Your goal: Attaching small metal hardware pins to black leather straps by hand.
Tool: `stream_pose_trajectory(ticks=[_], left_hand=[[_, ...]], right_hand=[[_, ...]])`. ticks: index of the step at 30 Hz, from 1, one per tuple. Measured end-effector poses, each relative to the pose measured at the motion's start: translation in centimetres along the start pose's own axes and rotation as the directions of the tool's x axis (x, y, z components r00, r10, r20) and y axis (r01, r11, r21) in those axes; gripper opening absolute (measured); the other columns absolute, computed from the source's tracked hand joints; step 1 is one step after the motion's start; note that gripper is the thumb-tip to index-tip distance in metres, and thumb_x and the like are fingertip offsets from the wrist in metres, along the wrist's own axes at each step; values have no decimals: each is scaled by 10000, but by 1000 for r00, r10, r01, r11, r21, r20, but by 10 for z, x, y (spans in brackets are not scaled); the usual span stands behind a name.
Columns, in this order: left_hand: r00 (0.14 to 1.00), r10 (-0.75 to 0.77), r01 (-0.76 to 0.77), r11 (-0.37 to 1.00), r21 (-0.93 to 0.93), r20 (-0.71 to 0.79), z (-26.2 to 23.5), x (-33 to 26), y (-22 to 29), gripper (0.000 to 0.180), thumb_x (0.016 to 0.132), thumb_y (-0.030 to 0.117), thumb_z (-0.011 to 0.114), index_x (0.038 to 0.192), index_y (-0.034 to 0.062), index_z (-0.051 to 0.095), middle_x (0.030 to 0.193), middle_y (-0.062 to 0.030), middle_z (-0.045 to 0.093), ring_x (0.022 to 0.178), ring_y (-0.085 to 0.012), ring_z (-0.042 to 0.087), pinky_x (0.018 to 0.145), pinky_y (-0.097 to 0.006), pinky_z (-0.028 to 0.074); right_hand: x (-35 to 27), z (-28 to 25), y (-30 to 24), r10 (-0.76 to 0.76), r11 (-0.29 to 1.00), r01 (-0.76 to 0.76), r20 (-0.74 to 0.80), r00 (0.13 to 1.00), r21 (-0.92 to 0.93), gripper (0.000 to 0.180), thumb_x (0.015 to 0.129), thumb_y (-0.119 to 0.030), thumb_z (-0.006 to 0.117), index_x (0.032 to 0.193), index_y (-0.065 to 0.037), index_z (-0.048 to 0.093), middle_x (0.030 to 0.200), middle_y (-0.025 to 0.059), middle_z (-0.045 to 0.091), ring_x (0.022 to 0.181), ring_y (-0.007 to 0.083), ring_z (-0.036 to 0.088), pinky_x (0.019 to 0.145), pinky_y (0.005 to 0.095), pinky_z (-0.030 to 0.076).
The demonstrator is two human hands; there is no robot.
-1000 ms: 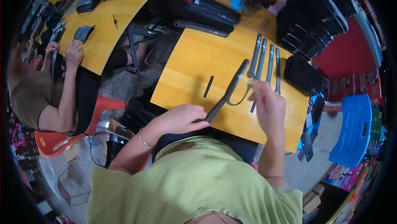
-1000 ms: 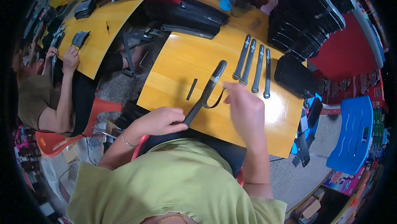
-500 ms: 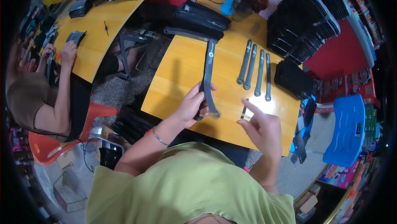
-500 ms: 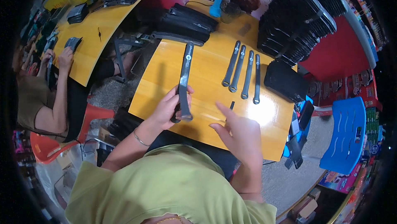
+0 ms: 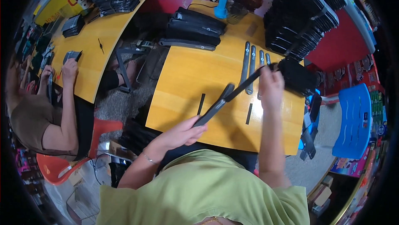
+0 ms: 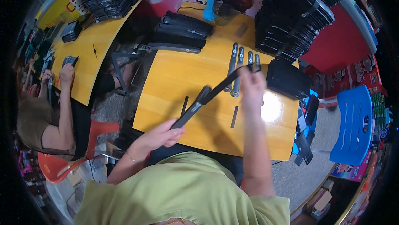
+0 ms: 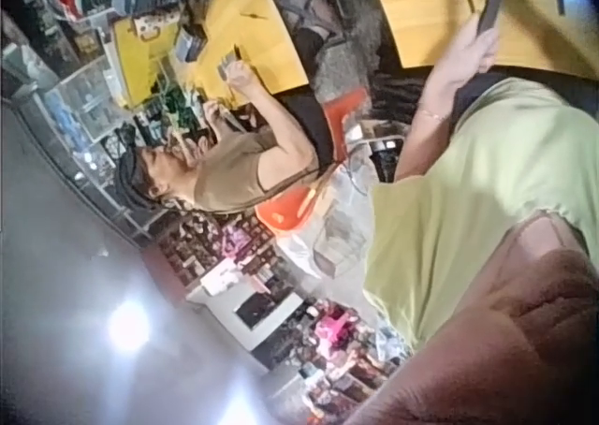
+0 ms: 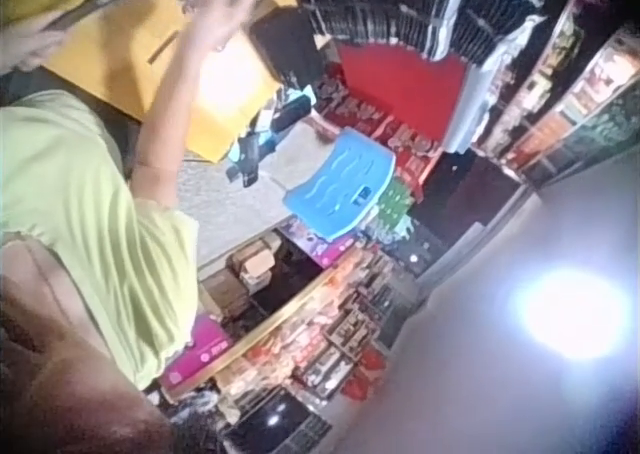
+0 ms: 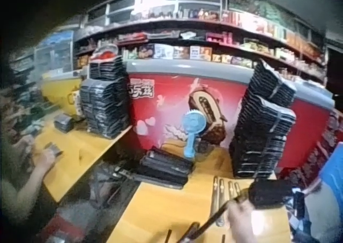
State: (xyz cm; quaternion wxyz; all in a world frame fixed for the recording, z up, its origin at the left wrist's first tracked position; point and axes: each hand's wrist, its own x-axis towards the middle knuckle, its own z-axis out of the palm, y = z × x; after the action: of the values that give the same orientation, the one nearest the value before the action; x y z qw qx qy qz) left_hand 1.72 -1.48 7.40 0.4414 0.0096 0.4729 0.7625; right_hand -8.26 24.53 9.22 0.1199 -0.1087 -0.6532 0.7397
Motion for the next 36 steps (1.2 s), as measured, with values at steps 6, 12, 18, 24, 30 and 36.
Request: stream_pose_trajectory(ticks=[6,12,18,24,30,36], left_hand=[[991,-60,36,982,184,123,-59,-64,-10,103,952,138,451,978,40,433,658,40,355,482,-37,289,416,-193,220],[917,251,-322,925,-202,-311,-62,-55,-3,226,984,191,340,1073,16,453,709,-14,425,517,-68,359,463,-188,283],[870,355,-450,856,-256,-341,-54,-26,5,366,930,217,373,1201,-23,425,803,-52,457,589,-108,410,547,-231,341],[780,390,-534,823,-194,-489,-40,-9,5,366,954,177,408,1268,-11,390,929,-72,502,716,-151,487,641,-281,406],[813,462,-565,775,-284,-356,-29,-3,1,378,1002,203,325,1375,155,281,1074,-108,525,1054,-262,563,921,-570,448],[776,513,-614,748,-251,-366,-4,3,6,472,964,85,419,1388,171,232,1076,-117,513,1067,-256,558,905,-519,494]], right_hand=[[73,-28,-76,-410,892,438,-204,889,113,168,890,-205,624,986,-71,657,574,-83,409,464,9,289,408,196,183],[72,15,-38,-655,611,643,162,738,-462,214,830,36,622,976,-101,699,862,2,678,641,37,529,574,184,423],[64,19,30,-576,270,772,546,608,-576,270,700,22,641,916,-132,689,790,40,672,682,208,631,622,305,505],[56,7,57,-263,144,783,739,620,-605,217,761,-70,596,944,-141,688,944,6,691,784,203,654,666,323,519],[50,7,46,-121,158,737,728,675,-657,235,797,-85,564,994,-144,680,1065,-15,665,849,203,651,717,327,520],[3,23,2,-200,433,626,607,769,-649,229,863,-141,538,1057,-132,659,968,29,670,815,232,645,710,333,505]])
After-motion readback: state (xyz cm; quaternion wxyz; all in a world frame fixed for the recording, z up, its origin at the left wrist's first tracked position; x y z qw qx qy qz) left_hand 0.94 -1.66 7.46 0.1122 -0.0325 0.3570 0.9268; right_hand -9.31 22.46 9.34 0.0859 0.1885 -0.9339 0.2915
